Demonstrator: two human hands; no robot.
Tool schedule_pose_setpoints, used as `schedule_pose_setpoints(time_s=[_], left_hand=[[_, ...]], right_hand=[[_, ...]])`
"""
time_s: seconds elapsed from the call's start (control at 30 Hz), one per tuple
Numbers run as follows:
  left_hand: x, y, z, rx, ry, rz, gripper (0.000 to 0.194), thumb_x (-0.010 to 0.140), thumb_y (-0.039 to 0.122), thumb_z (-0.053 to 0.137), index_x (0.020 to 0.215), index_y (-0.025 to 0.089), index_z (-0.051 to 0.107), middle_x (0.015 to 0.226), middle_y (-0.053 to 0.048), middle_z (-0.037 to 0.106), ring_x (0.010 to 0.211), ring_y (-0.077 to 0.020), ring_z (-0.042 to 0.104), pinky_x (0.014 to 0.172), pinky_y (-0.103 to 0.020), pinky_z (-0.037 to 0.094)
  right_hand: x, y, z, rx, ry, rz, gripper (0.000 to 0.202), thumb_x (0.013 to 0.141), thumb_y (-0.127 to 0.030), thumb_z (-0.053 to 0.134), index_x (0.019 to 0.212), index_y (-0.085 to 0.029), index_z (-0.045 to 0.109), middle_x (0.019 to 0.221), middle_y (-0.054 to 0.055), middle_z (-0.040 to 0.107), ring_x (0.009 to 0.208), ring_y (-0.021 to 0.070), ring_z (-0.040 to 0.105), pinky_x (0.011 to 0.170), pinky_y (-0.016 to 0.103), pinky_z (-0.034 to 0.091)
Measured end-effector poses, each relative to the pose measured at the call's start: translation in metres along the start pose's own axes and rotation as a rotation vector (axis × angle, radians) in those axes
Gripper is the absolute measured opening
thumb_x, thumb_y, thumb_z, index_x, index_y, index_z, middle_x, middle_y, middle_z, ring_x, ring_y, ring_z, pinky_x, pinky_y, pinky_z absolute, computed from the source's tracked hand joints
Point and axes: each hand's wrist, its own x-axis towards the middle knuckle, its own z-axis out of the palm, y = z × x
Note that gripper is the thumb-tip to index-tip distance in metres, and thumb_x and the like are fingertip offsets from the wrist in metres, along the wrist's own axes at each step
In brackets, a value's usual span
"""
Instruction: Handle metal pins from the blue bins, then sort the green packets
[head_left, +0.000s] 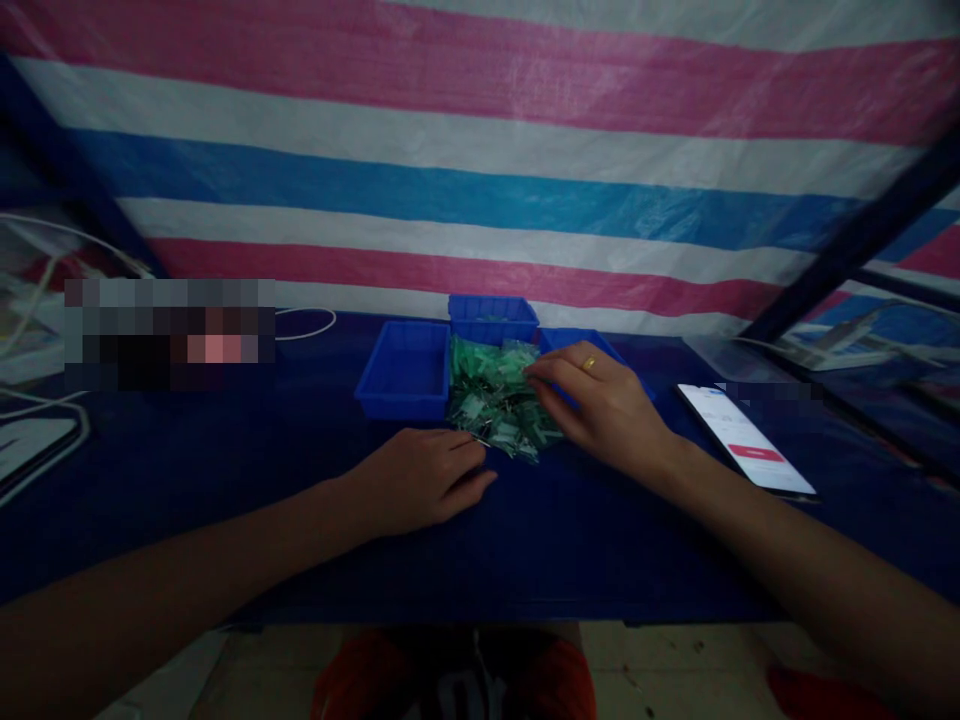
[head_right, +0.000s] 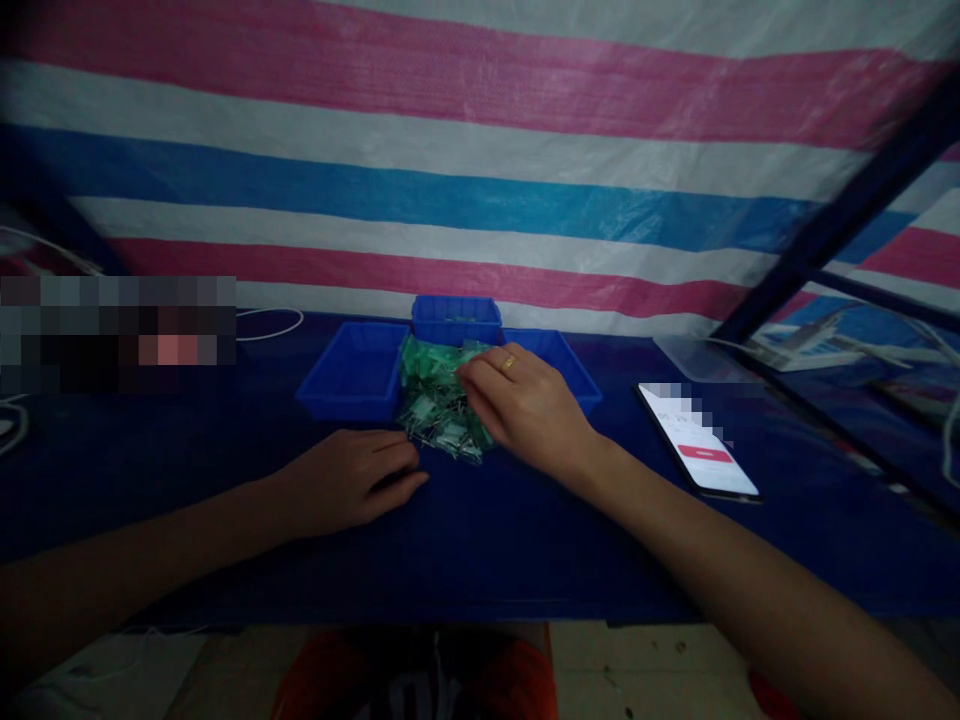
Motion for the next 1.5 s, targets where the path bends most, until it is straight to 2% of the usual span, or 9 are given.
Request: schedule_pose_setpoints(time_s=[0.1, 0.17, 0.27, 0.4, 0.5, 0.63, 0.83, 1.2, 1.5], left_hand=[[0.002, 0.0, -0.003, -0.165, 0.022, -0.221, 0.028, 0.089, 0.039, 0.043, 0.082, 0.015, 0.055, 0.069, 0.0, 0.058, 0.059, -0.0117, 0.054, 0.056, -0.023, 0.041], [0.003, 0.001, -0.007, -0.266, 0.072, -0.292, 0.028, 0.088, 0.041, 0.045, 0.095, 0.016, 0.055, 0.075, 0.0, 0.061, 0.064, -0.0123, 0.056, 0.06, -0.023, 0.043], [0.002, 0.001, -0.01, -0.357, 0.122, -0.234, 0.024, 0.089, 0.035, 0.044, 0.105, 0.019, 0.053, 0.087, 0.0, 0.063, 0.073, -0.0121, 0.059, 0.067, -0.022, 0.045], [0.0, 0.0, -0.007, -0.311, 0.129, -0.174, 0.02, 0.09, 0.031, 0.042, 0.091, 0.018, 0.057, 0.075, 0.002, 0.061, 0.063, -0.01, 0.057, 0.061, -0.02, 0.043], [0.001, -0.003, -0.001, -0.245, 0.131, -0.15, 0.02, 0.09, 0.032, 0.042, 0.088, 0.017, 0.056, 0.071, 0.003, 0.059, 0.059, -0.0098, 0.056, 0.057, -0.02, 0.042], [0.002, -0.003, 0.001, -0.218, 0.144, -0.098, 0.021, 0.093, 0.031, 0.037, 0.096, 0.017, 0.052, 0.079, 0.001, 0.059, 0.062, -0.0094, 0.057, 0.055, -0.019, 0.041], [0.002, 0.003, -0.007, -0.281, 0.056, -0.026, 0.02, 0.092, 0.026, 0.035, 0.104, 0.018, 0.049, 0.088, -0.001, 0.058, 0.074, -0.0109, 0.057, 0.063, -0.019, 0.043], [-0.002, 0.002, -0.007, -0.296, -0.002, 0.007, 0.021, 0.088, 0.019, 0.039, 0.108, 0.018, 0.047, 0.093, -0.002, 0.055, 0.079, -0.0128, 0.055, 0.069, -0.024, 0.043], [0.0, 0.001, -0.005, -0.369, 0.101, -0.095, 0.023, 0.09, 0.021, 0.041, 0.108, 0.018, 0.054, 0.094, -0.004, 0.061, 0.083, -0.0134, 0.058, 0.075, -0.025, 0.046]], right_hand=[[0.0, -0.012, -0.003, 0.299, 0.023, 0.062, 0.01, 0.089, -0.018, 0.047, 0.092, -0.014, 0.056, 0.083, 0.005, 0.061, 0.076, 0.0132, 0.057, 0.068, 0.025, 0.045], [0.0, -0.022, -0.003, 0.453, -0.015, 0.101, 0.008, 0.088, -0.02, 0.05, 0.091, -0.015, 0.055, 0.08, 0.002, 0.06, 0.072, 0.0111, 0.056, 0.065, 0.023, 0.045], [0.001, -0.031, 0.0, 0.629, -0.145, 0.142, 0.007, 0.088, -0.021, 0.05, 0.09, -0.016, 0.054, 0.081, 0.001, 0.06, 0.073, 0.0103, 0.057, 0.066, 0.022, 0.045], [0.001, -0.027, 0.009, 0.736, -0.303, 0.235, 0.01, 0.088, -0.026, 0.051, 0.09, -0.016, 0.055, 0.084, 0.001, 0.059, 0.074, 0.0105, 0.056, 0.067, 0.024, 0.045], [-0.002, -0.021, 0.015, 0.782, -0.393, 0.322, 0.017, 0.087, -0.032, 0.051, 0.086, -0.016, 0.056, 0.073, -0.002, 0.057, 0.064, 0.0095, 0.052, 0.057, 0.022, 0.042], [-0.006, -0.021, 0.012, 0.759, -0.334, 0.305, 0.015, 0.086, -0.03, 0.054, 0.087, -0.016, 0.058, 0.074, -0.001, 0.059, 0.063, 0.009, 0.053, 0.059, 0.022, 0.042], [-0.015, -0.027, 0.0, 0.708, -0.247, 0.253, 0.013, 0.083, -0.025, 0.057, 0.09, -0.014, 0.059, 0.081, 0.001, 0.061, 0.074, 0.0103, 0.055, 0.068, 0.023, 0.043], [-0.017, -0.031, -0.004, 0.69, -0.384, 0.312, 0.01, 0.077, -0.013, 0.054, 0.085, -0.017, 0.052, 0.076, -0.003, 0.055, 0.066, 0.0089, 0.052, 0.062, 0.021, 0.039], [-0.019, -0.03, -0.003, 0.604, -0.439, 0.331, 0.005, 0.086, -0.022, 0.049, 0.087, -0.017, 0.051, 0.074, -0.001, 0.057, 0.065, 0.0104, 0.054, 0.059, 0.023, 0.04]])
